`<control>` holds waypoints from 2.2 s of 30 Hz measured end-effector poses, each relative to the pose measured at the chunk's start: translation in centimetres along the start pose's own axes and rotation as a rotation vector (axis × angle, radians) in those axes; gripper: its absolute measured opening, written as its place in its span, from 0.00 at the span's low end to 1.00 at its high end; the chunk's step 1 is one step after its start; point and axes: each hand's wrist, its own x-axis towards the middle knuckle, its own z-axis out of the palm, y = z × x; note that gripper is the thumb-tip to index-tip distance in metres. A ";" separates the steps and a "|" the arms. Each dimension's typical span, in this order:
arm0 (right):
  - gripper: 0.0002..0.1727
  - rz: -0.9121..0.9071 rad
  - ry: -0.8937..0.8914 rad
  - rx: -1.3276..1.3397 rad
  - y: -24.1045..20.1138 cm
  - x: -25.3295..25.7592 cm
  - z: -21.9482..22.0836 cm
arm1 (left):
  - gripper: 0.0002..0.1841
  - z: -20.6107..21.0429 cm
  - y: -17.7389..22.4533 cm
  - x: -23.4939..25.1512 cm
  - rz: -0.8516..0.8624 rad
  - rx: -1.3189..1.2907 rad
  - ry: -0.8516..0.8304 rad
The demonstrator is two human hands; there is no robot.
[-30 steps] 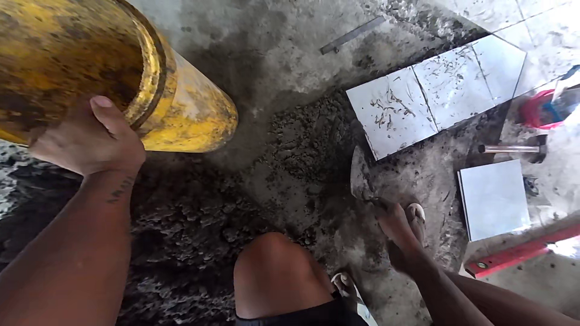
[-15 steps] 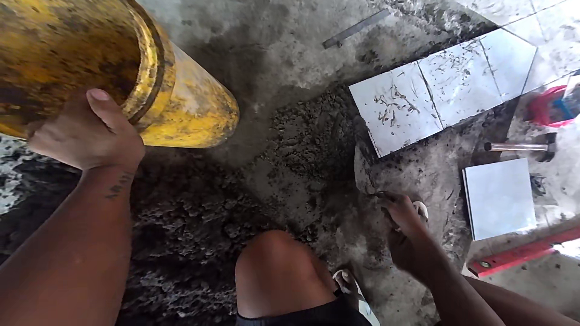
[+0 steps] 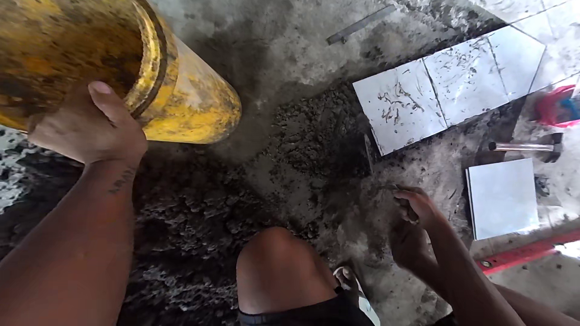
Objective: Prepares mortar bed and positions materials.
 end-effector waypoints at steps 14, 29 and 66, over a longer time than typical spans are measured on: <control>0.17 0.004 -0.076 0.010 0.2 0.2 -1.5 | 0.47 0.3 -0.2 0.0 0.004 0.007 0.035; 0.20 -0.267 0.068 -0.769 3.8 -0.3 9.2 | 0.47 7.0 -7.5 4.9 0.061 -0.011 0.118; 0.23 -0.255 -0.020 -0.981 10.3 -1.9 14.9 | 0.46 4.1 -4.8 3.3 0.031 -0.015 0.048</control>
